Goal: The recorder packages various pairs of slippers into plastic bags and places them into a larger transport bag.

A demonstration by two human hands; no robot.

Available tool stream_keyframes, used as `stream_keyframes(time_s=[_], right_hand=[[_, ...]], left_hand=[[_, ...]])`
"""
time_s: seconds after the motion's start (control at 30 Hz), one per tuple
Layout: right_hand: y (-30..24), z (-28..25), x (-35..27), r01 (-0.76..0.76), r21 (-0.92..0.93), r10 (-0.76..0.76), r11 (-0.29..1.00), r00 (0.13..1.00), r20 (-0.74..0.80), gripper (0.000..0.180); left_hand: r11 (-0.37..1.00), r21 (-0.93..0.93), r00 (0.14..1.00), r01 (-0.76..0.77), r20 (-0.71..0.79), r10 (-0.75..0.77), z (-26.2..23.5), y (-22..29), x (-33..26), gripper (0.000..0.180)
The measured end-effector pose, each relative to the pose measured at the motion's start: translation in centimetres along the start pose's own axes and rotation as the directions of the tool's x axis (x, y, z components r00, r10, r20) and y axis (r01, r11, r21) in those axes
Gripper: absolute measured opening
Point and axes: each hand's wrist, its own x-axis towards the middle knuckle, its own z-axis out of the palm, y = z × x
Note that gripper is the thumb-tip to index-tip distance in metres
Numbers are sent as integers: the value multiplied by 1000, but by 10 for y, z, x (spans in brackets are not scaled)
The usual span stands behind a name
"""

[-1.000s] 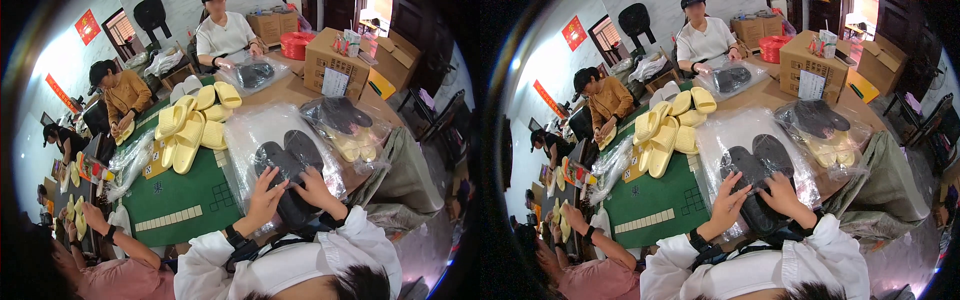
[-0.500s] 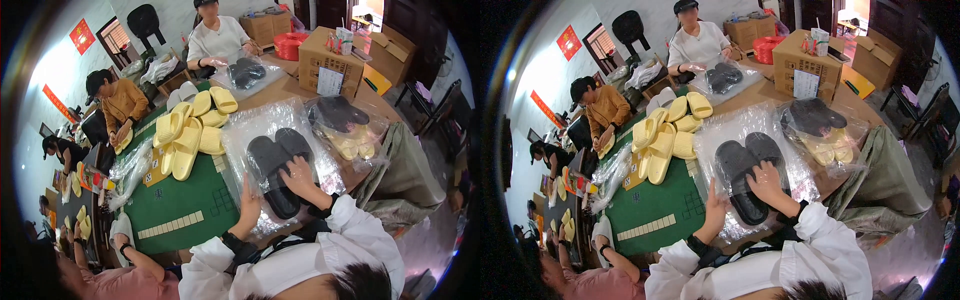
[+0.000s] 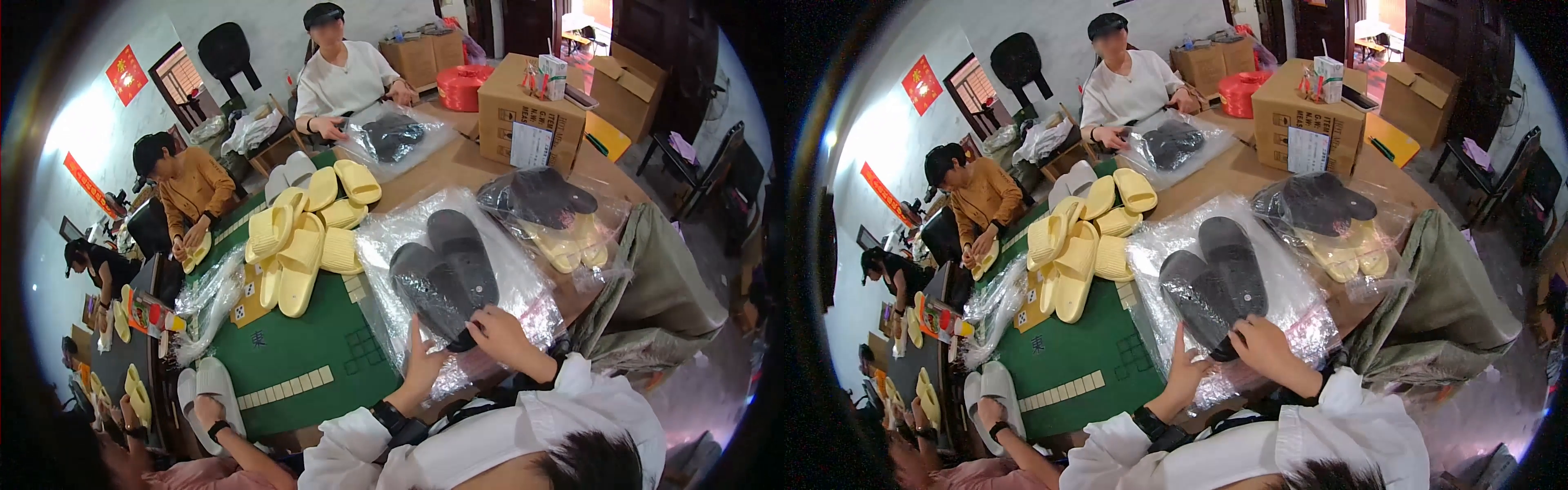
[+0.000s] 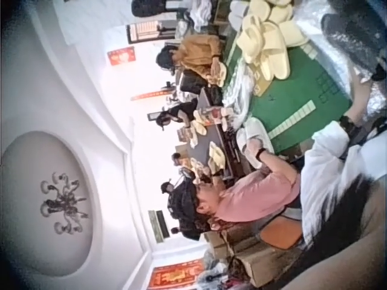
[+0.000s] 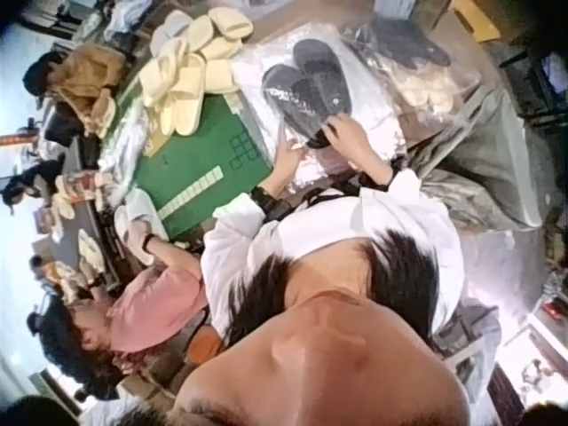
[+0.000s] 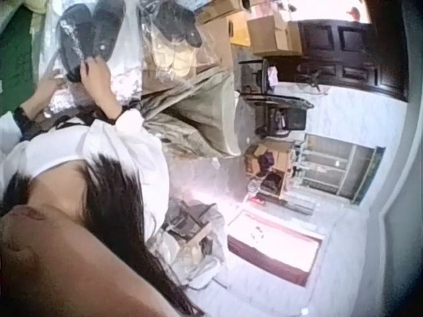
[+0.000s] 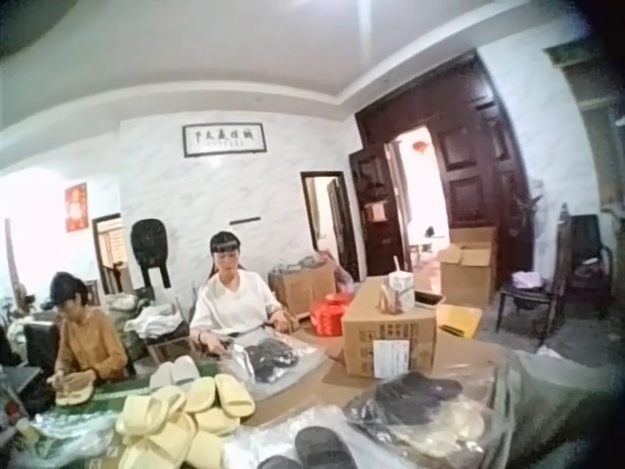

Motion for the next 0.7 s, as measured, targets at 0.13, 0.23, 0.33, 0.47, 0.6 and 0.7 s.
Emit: stream_keyframes(time_s=[0.13,0.23,0.33,0.47,0.6,0.7], right_hand=[[4,3,-12,-192,105,161,976,955,249,22],[12,21,-15,-29,307,-4,951,994,105,24],[14,36,-13,284,179,-264,942,956,-126,29],[-7,3,-17,172,224,-175,959,985,-6,24],[-3,-24,-27,-290,618,-76,731,865,496,39],[25,-3,-37,-503,720,-225,478,722,654,55]], left_hand=[[999,21,999,35,24,-35,3,-7,-1,95],[999,27,994,40,96,-43,12,-9,2,94],[1000,0,993,6,121,-6,16,-17,0,92],[997,-30,993,-66,91,68,27,2,-6,86],[981,-102,985,-167,29,170,40,29,-8,63],[969,-152,979,-193,30,200,62,43,-15,42]])
